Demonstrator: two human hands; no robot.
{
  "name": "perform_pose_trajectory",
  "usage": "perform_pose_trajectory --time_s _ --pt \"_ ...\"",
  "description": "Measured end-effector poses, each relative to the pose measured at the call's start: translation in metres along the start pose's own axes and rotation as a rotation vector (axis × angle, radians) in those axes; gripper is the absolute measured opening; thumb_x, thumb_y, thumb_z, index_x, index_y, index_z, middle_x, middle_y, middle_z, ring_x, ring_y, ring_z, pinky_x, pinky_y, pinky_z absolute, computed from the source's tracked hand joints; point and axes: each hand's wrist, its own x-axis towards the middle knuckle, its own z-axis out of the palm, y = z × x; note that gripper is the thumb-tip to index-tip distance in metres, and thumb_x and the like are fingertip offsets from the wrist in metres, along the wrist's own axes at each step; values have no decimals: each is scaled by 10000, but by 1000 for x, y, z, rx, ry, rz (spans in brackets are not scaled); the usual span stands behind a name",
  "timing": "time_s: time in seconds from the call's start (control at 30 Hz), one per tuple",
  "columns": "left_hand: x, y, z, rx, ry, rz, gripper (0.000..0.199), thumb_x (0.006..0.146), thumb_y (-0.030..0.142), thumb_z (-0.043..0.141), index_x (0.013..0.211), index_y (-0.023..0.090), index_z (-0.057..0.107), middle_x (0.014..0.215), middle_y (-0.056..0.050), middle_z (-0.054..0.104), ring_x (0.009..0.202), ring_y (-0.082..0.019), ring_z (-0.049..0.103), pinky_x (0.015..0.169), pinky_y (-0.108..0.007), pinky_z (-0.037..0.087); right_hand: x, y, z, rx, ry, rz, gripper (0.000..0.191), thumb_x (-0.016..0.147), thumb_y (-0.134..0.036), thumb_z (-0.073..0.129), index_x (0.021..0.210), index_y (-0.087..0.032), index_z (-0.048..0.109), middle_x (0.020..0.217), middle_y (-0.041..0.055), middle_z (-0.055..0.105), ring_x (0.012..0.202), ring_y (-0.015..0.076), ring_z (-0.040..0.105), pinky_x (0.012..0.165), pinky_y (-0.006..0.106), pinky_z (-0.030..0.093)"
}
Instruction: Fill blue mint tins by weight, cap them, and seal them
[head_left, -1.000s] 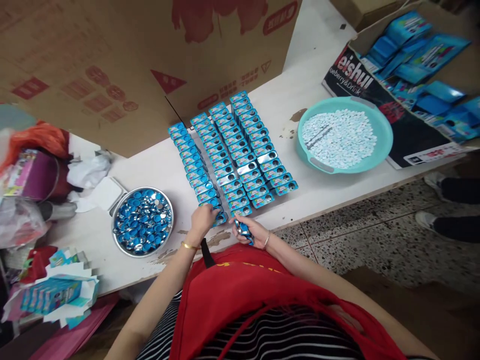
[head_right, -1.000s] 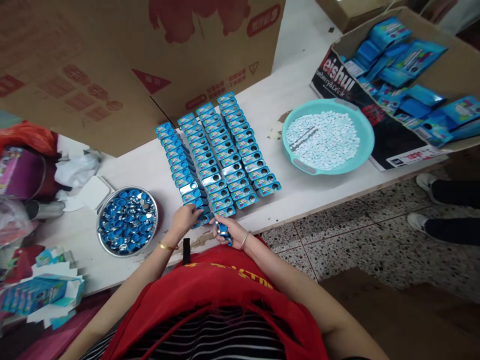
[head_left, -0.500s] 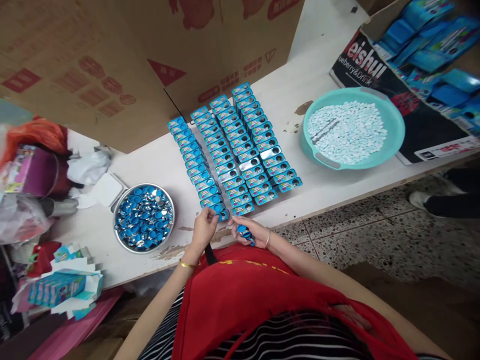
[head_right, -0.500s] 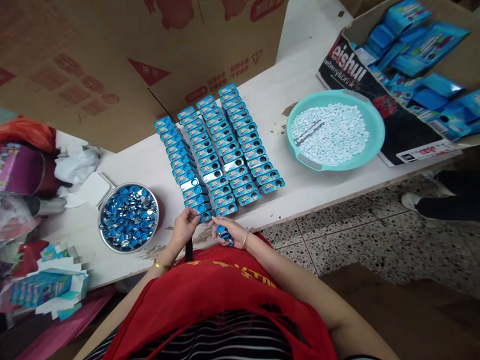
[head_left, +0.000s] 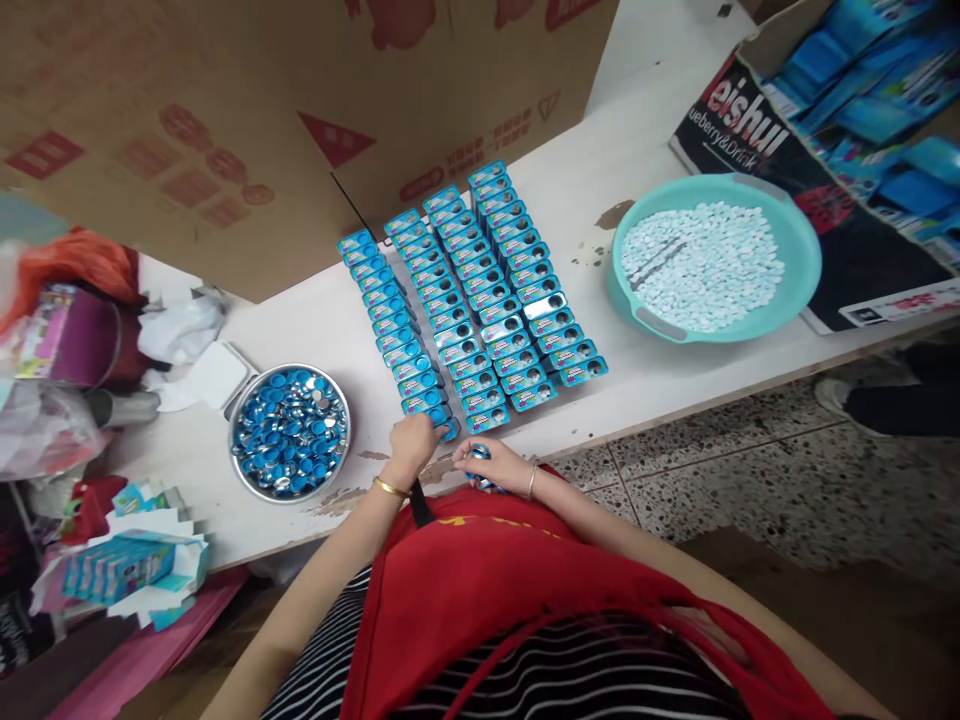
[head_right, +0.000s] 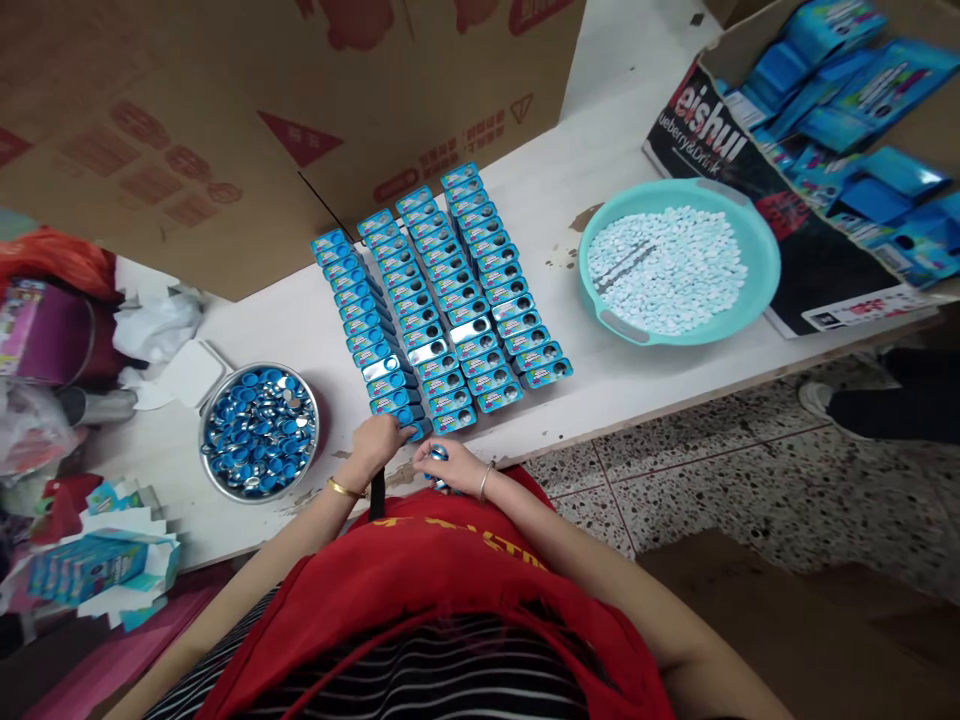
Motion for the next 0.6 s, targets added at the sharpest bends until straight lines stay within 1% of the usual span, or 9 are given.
perform_pose_trajectory --time_s 0.1,0.17,0.2,0.27,0.33,0.4,0.47,0.5,0.6 --pt "-12 6 -5 -114 -32 85 349 850 466 531 673 172 598 712 -58 662 775 -202 627 680 -272 436 1 -3 1 -76 1 -58 202 680 -342 669 772 -190 573 523 -64 517 485 94 466 484 214 368" --pt "-23 11 -5 -203 -79 164 415 869 524 461 670 176 568 649 -12 637 677 -151 595 622 -235 428 1 -2 1 -95 17 -77 155 656 -285 672 697 -184 562 503 -72 496 488 86 435 494 212 344" --pt "-27 13 -4 -269 -112 200 426 854 550 467 669 175 550 628 3 624 640 -136 574 595 -224 421 1 0 0 -103 27 -84 146 648 -266 668 659 -182 549 498 -73 489 492 84 424 496 212 333" --pt "-35 16 -1 -430 -205 251 409 778 572 555 683 176 522 601 23 594 588 -119 534 547 -214 399 -1 4 -2 -108 48 -92 146 634 -243 659 615 -179 530 507 -71 488 506 82 415 504 214 318" --pt "-38 18 2 -573 -322 258 376 700 529 645 728 179 509 580 40 561 549 -111 503 514 -213 377 -4 8 -5 -98 68 -94 138 614 -223 658 607 -178 527 517 -76 486 519 79 410 512 214 308" --pt "-40 19 4 -618 -405 251 342 653 444 691 773 181 509 572 51 544 528 -109 495 502 -215 368 -7 11 -8 -72 81 -91 138 583 -198 663 610 -177 529 520 -83 484 528 77 409 519 211 303" --pt "-40 23 6 -615 -427 263 317 631 374 703 790 183 506 578 55 538 535 -111 506 510 -218 372 -9 14 -11 -34 84 -84 141 562 -189 666 612 -175 535 515 -87 487 527 76 413 520 210 306" --pt "-39 25 6 -608 -416 278 296 633 353 696 783 184 506 581 54 536 542 -111 510 517 -218 375 -11 14 -12 -10 87 -79 140 562 -197 664 616 -174 538 515 -86 491 523 75 416 519 210 310" --pt "-32 37 6 -576 -310 309 194 697 335 625 728 186 505 577 51 523 555 -107 497 542 -222 380 -16 15 -17 76 110 -53 158 598 -272 656 643 -175 540 506 -80 491 490 73 420 500 210 320"
